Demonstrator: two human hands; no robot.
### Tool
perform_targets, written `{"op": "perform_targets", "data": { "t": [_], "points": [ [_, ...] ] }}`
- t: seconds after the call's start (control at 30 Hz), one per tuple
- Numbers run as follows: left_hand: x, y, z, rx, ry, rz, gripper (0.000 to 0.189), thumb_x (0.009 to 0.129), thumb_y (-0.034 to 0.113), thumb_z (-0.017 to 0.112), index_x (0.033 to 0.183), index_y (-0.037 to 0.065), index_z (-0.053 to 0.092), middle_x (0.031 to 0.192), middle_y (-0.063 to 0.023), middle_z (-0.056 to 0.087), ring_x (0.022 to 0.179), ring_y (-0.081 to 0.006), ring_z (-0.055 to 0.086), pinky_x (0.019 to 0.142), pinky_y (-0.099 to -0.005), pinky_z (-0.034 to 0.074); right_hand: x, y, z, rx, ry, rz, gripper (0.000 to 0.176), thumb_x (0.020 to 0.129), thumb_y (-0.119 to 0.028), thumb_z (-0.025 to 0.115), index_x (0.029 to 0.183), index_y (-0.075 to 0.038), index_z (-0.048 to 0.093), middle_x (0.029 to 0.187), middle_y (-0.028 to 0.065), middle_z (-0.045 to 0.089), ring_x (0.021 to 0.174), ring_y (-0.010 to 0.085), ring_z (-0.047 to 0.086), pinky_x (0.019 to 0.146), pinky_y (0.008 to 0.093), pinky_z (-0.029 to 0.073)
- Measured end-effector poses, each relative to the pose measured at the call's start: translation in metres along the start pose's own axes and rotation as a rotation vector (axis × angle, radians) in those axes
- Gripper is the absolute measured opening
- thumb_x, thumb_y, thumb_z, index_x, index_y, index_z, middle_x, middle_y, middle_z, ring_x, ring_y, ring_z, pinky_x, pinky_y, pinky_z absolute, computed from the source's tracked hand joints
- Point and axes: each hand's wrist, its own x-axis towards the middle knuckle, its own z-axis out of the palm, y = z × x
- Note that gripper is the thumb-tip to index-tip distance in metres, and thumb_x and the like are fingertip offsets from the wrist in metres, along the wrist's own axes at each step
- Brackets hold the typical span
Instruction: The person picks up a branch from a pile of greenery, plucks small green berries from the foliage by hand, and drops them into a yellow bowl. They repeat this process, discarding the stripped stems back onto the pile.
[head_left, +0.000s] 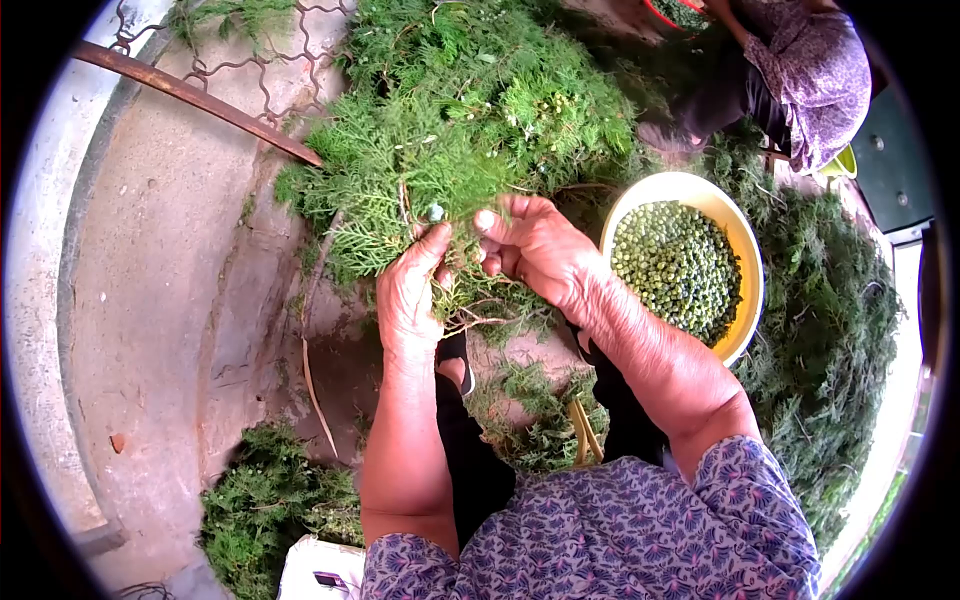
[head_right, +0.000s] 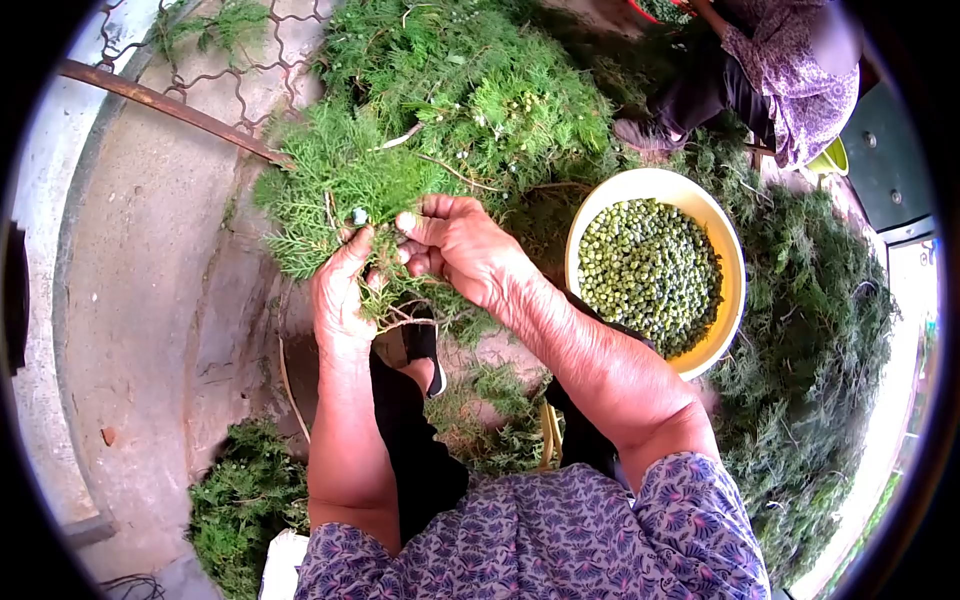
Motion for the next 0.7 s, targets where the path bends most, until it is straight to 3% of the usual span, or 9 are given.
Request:
{"op": "perform_targets", "data": {
  "t": [0.1, 0.2, 0.33, 0.37, 0.43, 0.53, 0.57, 0.63, 0.7],
  "points": [
    [0.005, -0.004, -0.003, 0.151, 0.026, -0.019, 0.031, 0.075, 0.028, 0.071, 0.094, 0.004, 0.064, 0.075, 0.0018, 0.057, 0.064, -0.0076, 0.047, 0.054, -0.0229, 0.035, -0.007, 0.005, 0.008, 0.125, 0.132, 0.027, 0.012, 0.087, -0.003, 0.05, 0.099, 0.001, 0.052, 0.081, 0.0075, 0.058, 0.062, 0.0167, 0.055, 0.05, 0.0272, 0.045],
    [-0.001, -0.003, 0.007, 0.176, 0.047, 0.0, 0.029, 0.079, 0.026, 0.066, 0.095, 0.002, 0.062, 0.077, -0.0011, 0.061, 0.063, -0.0068, 0.051, 0.053, -0.0195, 0.032, -0.007, 0.013, 0.003, 0.169, 0.253, 0.056, 0.019, 0.087, -0.001, 0.043, 0.106, 0.0, 0.043, 0.089, 0.0109, 0.052, 0.063, 0.0206, 0.051, 0.051, 0.0305, 0.041],
    [0.002, -0.009, 0.003, 0.145, 0.063, -0.008, 0.032, 0.078, 0.024, 0.068, 0.101, 0.003, 0.06, 0.08, -0.0015, 0.06, 0.062, -0.0085, 0.052, 0.052, -0.0203, 0.034, -0.007, 0.013, 0.004, 0.401, 0.437, 0.076, 0.012, 0.09, -0.007, 0.04, 0.099, 0.0, 0.04, 0.085, 0.0113, 0.047, 0.064, 0.0199, 0.05, 0.053, 0.0319, 0.043],
    [-0.003, -0.005, 0.005, 0.109, 0.107, 0.003, 0.034, 0.077, 0.022, 0.068, 0.104, 0.003, 0.059, 0.082, -0.0018, 0.059, 0.063, -0.009, 0.053, 0.052, -0.0193, 0.033, -0.006, -0.001, 0.005, 0.328, 0.503, -0.039, 0.01, 0.091, -0.008, 0.039, 0.097, 0.0, 0.042, 0.084, 0.0106, 0.047, 0.064, 0.0186, 0.05, 0.055, 0.0307, 0.045],
    [-0.009, 0.0, 0.004, 0.129, 0.09, 0.021, 0.033, 0.078, 0.019, 0.068, 0.104, 0.003, 0.058, 0.082, -0.0015, 0.059, 0.063, -0.0092, 0.053, 0.052, -0.0187, 0.033, 0.004, -0.02, -0.016, 0.19, 0.449, -0.203, 0.009, 0.091, -0.007, 0.039, 0.094, 0.0, 0.043, 0.088, 0.0119, 0.05, 0.07, 0.0197, 0.054, 0.059, 0.0286, 0.049],
    [-0.006, -0.002, 0.004, 0.137, 0.121, 0.003, 0.031, 0.078, 0.018, 0.068, 0.103, 0.003, 0.058, 0.081, -0.0014, 0.059, 0.062, -0.01, 0.054, 0.05, -0.0193, 0.033, 0.005, -0.035, -0.021, 0.312, 0.181, -0.341, 0.008, 0.086, -0.002, 0.045, 0.094, -0.001, 0.044, 0.092, 0.015, 0.054, 0.084, 0.0225, 0.06, 0.065, 0.0291, 0.05],
    [-0.005, -0.003, 0.006, 0.139, 0.155, 0.034, 0.028, 0.077, 0.017, 0.069, 0.1, 0.003, 0.059, 0.081, -0.0013, 0.059, 0.06, -0.0105, 0.054, 0.049, -0.0203, 0.033, -0.001, -0.039, -0.012, 0.348, 0.183, -0.337, 0.009, 0.084, -0.003, 0.05, 0.092, -0.002, 0.046, 0.079, 0.0103, 0.056, 0.073, 0.0189, 0.06, 0.061, 0.0264, 0.049],
    [-0.003, -0.002, 0.004, 0.201, 0.137, 0.059, 0.027, 0.076, 0.016, 0.07, 0.098, 0.003, 0.06, 0.079, -0.0014, 0.059, 0.058, -0.01, 0.052, 0.048, -0.0209, 0.033, -0.001, -0.036, -0.025, 0.158, -0.173, -0.408, 0.009, 0.082, -0.008, 0.059, 0.087, -0.003, 0.054, 0.067, 0.0047, 0.056, 0.058, 0.0139, 0.056, 0.053, 0.0223, 0.045],
    [-0.003, -0.004, 0.004, 0.214, 0.106, 0.109, 0.025, 0.078, 0.019, 0.068, 0.096, 0.003, 0.061, 0.074, -0.0014, 0.059, 0.056, -0.0085, 0.05, 0.048, -0.0208, 0.034, -0.023, -0.035, 0.005, -0.177, -0.099, -0.324, 0.012, 0.079, -0.014, 0.066, 0.085, -0.005, 0.062, 0.061, 0.0012, 0.057, 0.049, 0.0092, 0.05, 0.046, 0.0199, 0.04]
  ]
}}
